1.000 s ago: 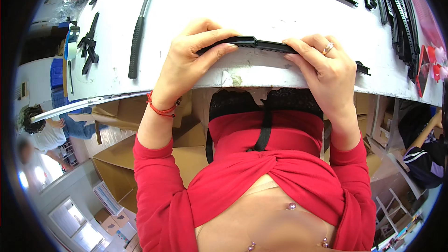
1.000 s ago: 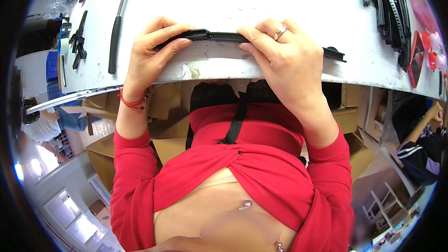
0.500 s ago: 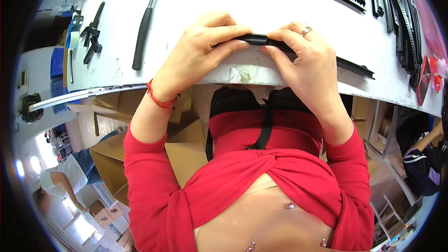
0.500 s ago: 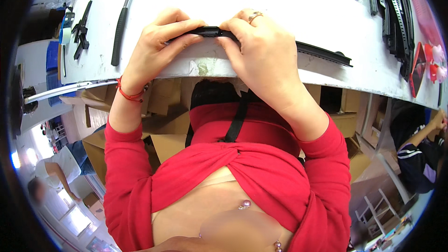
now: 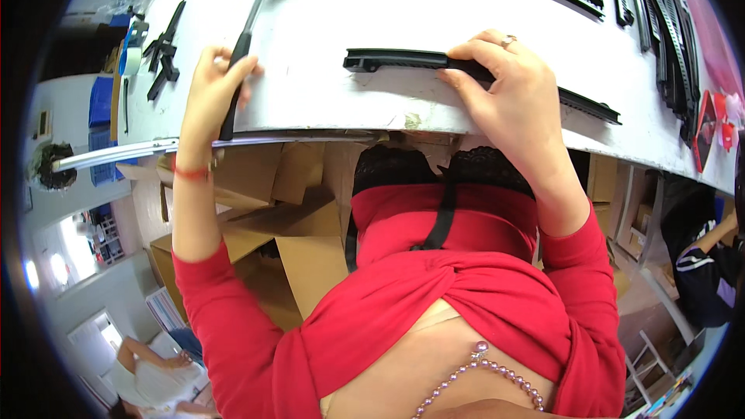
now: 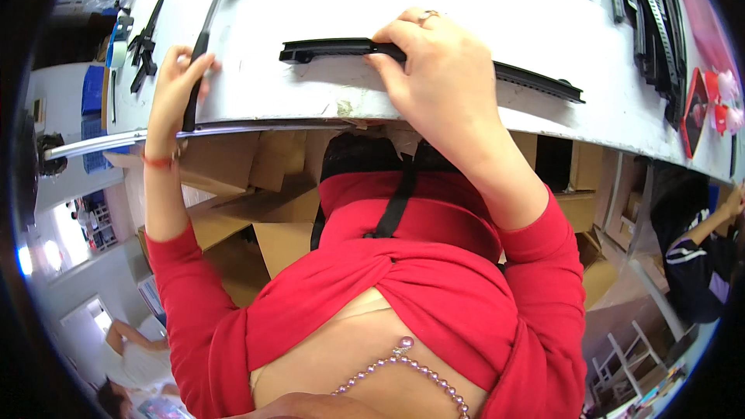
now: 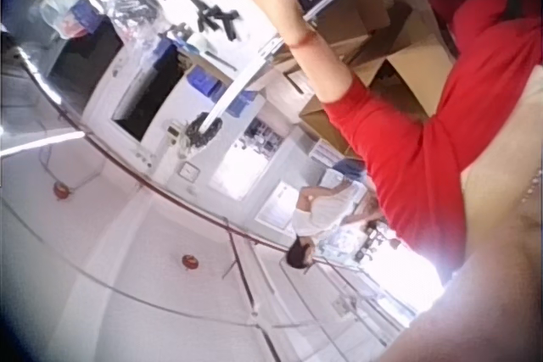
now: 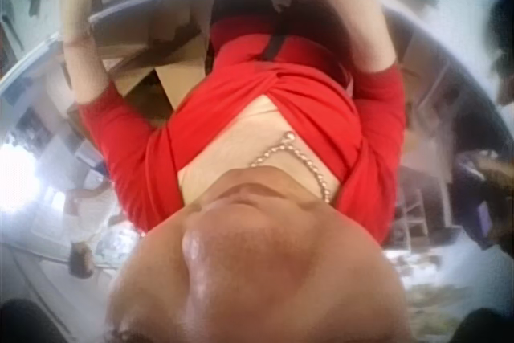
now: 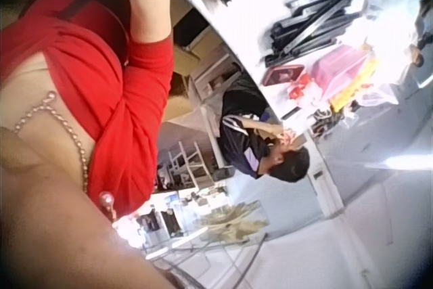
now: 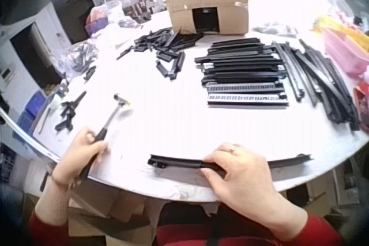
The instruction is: Assembling black plastic components using a rubber mallet and hands at a factory workbench.
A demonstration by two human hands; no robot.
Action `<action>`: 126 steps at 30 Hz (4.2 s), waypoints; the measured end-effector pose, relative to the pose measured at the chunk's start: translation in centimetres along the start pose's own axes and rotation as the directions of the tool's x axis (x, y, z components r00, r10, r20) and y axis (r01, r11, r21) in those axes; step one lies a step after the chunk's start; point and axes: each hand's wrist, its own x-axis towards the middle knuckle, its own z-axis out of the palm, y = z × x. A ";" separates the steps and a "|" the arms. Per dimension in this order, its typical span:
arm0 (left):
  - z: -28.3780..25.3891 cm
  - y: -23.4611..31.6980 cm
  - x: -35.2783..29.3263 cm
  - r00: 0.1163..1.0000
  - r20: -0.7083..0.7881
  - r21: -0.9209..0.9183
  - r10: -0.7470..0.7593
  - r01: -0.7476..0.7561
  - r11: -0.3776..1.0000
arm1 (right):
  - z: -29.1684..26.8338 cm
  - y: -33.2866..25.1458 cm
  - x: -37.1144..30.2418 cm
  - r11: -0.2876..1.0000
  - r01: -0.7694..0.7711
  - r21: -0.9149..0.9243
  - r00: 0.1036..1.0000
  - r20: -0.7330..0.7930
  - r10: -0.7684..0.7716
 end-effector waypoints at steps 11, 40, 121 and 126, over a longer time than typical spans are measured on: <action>6.6 4.9 -11.4 0.782 0.139 0.466 0.608 -0.593 0.657 | -0.1 -0.4 0.3 1.000 -0.014 0.013 0.999 0.041 0.014; 5.9 4.7 -9.2 0.751 -0.019 0.406 0.660 -0.598 0.691 | -1.7 0.8 -1.3 0.958 0.112 -0.263 0.993 0.067 -0.097; 12.0 12.0 10.2 0.966 0.096 0.433 0.239 -0.257 0.864 | -3.4 4.0 -2.4 0.923 0.365 -0.124 0.931 0.045 -0.362; 11.3 8.7 2.6 0.881 0.175 0.174 0.439 -0.467 0.867 | -3.1 3.7 -1.7 0.912 0.387 -0.135 0.921 0.007 -0.390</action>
